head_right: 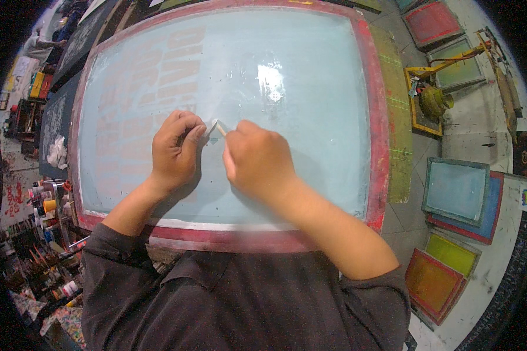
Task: The person performs screen printing by applying ink to a screen, using a squeegee to spread the ink, and scraping the surface with a small tool. They repeatedly wipe the screen with a cloth and use a brush to clean or adjust the ink pattern.
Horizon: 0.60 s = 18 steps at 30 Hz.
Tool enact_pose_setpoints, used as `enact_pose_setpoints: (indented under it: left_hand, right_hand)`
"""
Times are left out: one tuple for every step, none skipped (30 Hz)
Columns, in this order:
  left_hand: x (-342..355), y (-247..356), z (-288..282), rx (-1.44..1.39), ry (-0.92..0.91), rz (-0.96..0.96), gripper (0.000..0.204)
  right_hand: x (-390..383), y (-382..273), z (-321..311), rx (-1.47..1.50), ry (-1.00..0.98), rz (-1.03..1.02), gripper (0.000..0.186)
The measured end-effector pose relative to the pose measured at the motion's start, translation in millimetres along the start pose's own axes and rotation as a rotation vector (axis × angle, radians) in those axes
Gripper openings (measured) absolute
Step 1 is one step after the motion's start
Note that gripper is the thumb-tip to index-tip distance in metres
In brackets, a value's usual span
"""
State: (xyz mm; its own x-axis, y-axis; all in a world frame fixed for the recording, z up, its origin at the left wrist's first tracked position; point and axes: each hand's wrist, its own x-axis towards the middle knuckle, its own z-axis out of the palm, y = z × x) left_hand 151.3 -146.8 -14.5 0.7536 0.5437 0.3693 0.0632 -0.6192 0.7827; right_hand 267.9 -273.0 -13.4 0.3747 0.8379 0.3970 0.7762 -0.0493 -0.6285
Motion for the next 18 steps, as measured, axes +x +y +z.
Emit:
enact_pose_setpoints:
  left_hand:
    - [0, 0, 0, 0.004, -0.003, 0.003, 0.004]
    - [1, 1, 0, -0.007, -0.009, -0.005, 0.003]
    - [0, 3, -1, -0.015, -0.012, -0.015, 0.003]
    - [0, 5, -1, -0.023, -0.015, -0.025, 0.003]
    - [-1, 4, -1, -0.038, 0.020, -0.012, 0.002]
    - [-2, 1, 0, -0.053, 0.057, 0.000, 0.004]
    - [-3, 0, 1, -0.067, 0.094, 0.012, 0.006]
    - [-3, 1, 1, -0.016, 0.119, 0.025, 0.009]
    - [-2, 3, 1, 0.030, 0.140, 0.040, 0.013]
    - [-1, 6, 2, 0.077, 0.161, 0.054, 0.017]
    - [0, 7, 3, 0.097, 0.133, 0.081, 0.021]
    - [0, 9, 2, 0.124, 0.108, 0.105, 0.024]
    - [0, 10, 2, 0.151, 0.082, 0.130, 0.027]
    - [-1, 12, 2, 0.175, 0.067, 0.146, 0.027]
    - [-1, 12, 3, 0.195, 0.048, 0.162, 0.028]
    - [-1, 11, 4, 0.216, 0.031, 0.179, 0.028]
    - [-1, 10, 4, 0.224, 0.032, 0.171, 0.026]
    - [-2, 7, 4, 0.229, 0.031, 0.166, 0.024]
  right_hand:
    - [-1, -2, -1, 0.010, -0.017, 0.003, 0.003]
    - [-2, -5, -3, 0.019, -0.034, 0.006, 0.003]
    - [-2, -7, -4, 0.032, -0.053, 0.006, 0.002]
    - [-2, -5, -6, 0.046, -0.031, 0.030, 0.002]
    - [-1, -1, -10, 0.061, -0.008, 0.053, 0.002]
    - [-1, 3, -13, 0.076, 0.013, 0.075, 0.002]
    - [-1, 5, -16, 0.072, 0.009, 0.100, 0.002]
    - [-1, 6, -19, 0.069, 0.005, 0.124, 0.002]
    - [0, 7, -22, 0.061, 0.004, 0.153, 0.002]
    - [0, 6, -23, 0.042, -0.007, 0.168, 0.002]
    - [0, 6, -24, 0.022, -0.018, 0.183, 0.002]
    - [1, 5, -24, 0.008, -0.029, 0.193, 0.003]
    - [3, 6, -26, 0.010, -0.028, 0.180, 0.002]
    - [4, 9, -28, 0.013, -0.028, 0.166, 0.002]
    - [5, 12, -29, 0.012, -0.026, 0.155, 0.002]
    - [6, 15, -30, 0.018, -0.041, 0.148, 0.003]
    - [7, 17, -30, 0.023, -0.056, 0.141, 0.004]
    - [8, 20, -30, 0.026, -0.069, 0.135, 0.005]
